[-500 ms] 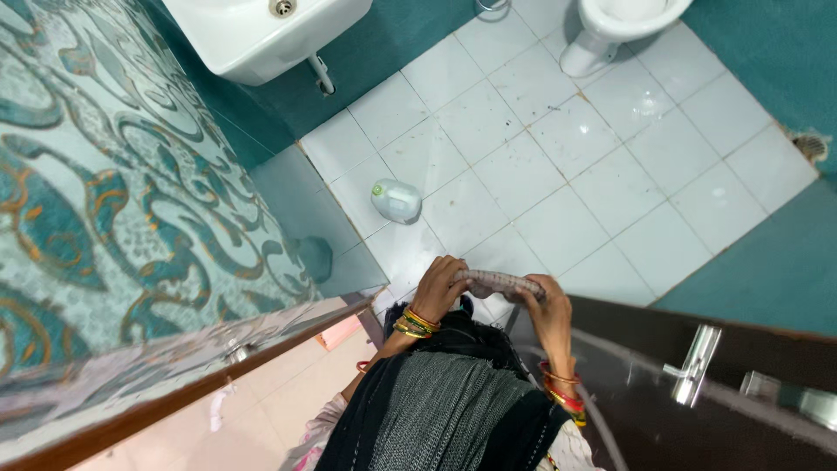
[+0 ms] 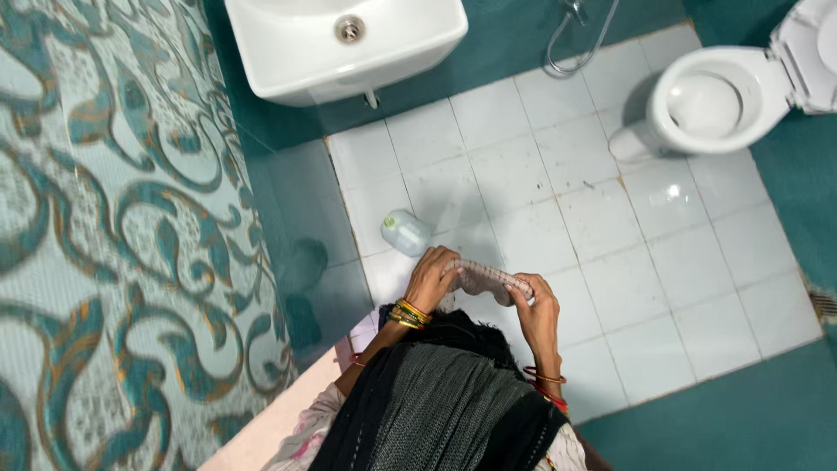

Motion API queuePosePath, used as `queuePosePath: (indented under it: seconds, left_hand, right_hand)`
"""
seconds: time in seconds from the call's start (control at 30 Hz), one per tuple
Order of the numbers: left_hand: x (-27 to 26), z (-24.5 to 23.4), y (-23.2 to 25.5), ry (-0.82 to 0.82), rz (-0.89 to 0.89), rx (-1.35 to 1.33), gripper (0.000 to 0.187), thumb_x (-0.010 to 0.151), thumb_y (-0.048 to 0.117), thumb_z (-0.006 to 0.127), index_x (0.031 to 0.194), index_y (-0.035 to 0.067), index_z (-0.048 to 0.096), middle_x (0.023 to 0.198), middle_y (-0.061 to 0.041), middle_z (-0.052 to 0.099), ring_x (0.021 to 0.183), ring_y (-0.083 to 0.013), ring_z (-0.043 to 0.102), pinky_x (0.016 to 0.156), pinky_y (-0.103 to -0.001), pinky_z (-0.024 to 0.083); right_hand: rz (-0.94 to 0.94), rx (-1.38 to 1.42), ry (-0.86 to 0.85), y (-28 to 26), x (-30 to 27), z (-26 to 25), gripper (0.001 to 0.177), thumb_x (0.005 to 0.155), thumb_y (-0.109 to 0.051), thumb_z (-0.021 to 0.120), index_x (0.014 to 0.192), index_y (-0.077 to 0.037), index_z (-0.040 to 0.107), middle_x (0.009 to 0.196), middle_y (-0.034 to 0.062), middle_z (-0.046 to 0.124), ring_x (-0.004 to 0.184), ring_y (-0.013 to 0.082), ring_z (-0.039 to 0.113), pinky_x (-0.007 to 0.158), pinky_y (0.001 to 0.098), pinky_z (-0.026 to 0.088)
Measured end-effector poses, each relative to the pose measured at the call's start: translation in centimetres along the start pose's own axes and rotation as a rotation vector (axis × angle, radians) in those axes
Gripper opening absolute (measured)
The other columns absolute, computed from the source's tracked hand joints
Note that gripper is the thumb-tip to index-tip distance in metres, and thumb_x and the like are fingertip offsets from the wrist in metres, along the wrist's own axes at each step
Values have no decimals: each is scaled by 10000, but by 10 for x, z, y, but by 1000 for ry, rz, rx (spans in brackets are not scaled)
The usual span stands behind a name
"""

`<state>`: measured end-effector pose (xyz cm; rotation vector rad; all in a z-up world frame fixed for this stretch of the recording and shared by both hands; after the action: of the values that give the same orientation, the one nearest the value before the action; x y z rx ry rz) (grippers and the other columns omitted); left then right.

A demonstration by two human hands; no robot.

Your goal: The person wipes a faucet and its base using a cloth, then rinses the cloth in a sink.

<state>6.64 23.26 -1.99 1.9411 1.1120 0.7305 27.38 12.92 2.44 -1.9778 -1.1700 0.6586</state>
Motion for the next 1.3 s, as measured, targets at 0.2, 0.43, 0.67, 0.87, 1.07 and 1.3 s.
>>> queuePosePath:
  seconds: [0.2,0.43,0.67,0.87,1.07,1.3]
  left_hand:
    - [114,-55,-21,199,45,-2,208,893,83,741,1083,44,668,1119,-106,660,1092,-289,616,929,-412,525]
    - [179,-114,-26,363,-27,-181,227,917,21,665,1136,32,605,1283,-156,655,1236,-362,635,976,-426,549]
    - [236,-127,-83,543,-291,-283,254,1029,217,570,1165,3,579,953,-154,667,829,-269,681,729,-418,560]
    - [317,-166,-96,786,-323,-204,372,1041,343,553,1174,-3,586,842,-164,652,711,-248,644,688,-392,508]
    - [383,-212,-97,985,-412,-164,351,1060,337,537,1126,-4,590,804,-176,628,710,-267,606,669,-407,490]
    - [428,-274,-140,1082,-542,-166,311,1088,294,542,1020,-8,570,769,-190,606,694,-278,571,662,-389,505]
  right_hand:
    - [-171,-8,-64,-69,130,32,165,923,-98,723,1064,-13,708,977,108,716,886,222,668,771,351,517]
    - [-312,151,-163,-125,231,68,167,984,-93,661,1128,-8,658,1005,94,722,904,171,683,794,312,542]
    - [-341,120,-306,-154,339,113,191,1035,-178,640,1144,-22,630,879,75,683,795,139,636,684,288,508]
    - [-325,227,-465,-197,443,152,260,1045,-282,596,1126,-38,630,789,15,595,639,124,475,568,304,382]
    - [-499,449,-671,-249,526,198,234,1088,-253,579,1099,-19,585,905,6,578,805,86,508,717,258,446]
    - [-482,557,-827,-292,588,297,225,1101,-217,578,1114,8,587,966,28,572,914,101,527,849,253,454]
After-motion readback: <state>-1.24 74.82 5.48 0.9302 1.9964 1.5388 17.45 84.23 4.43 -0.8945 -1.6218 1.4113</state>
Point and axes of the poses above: each hand's wrist, its own x-axis towards the middle knuckle, its own z-axis out of the palm, y = z × x, the point moved 6 cm from there along x, towards the middle knuckle
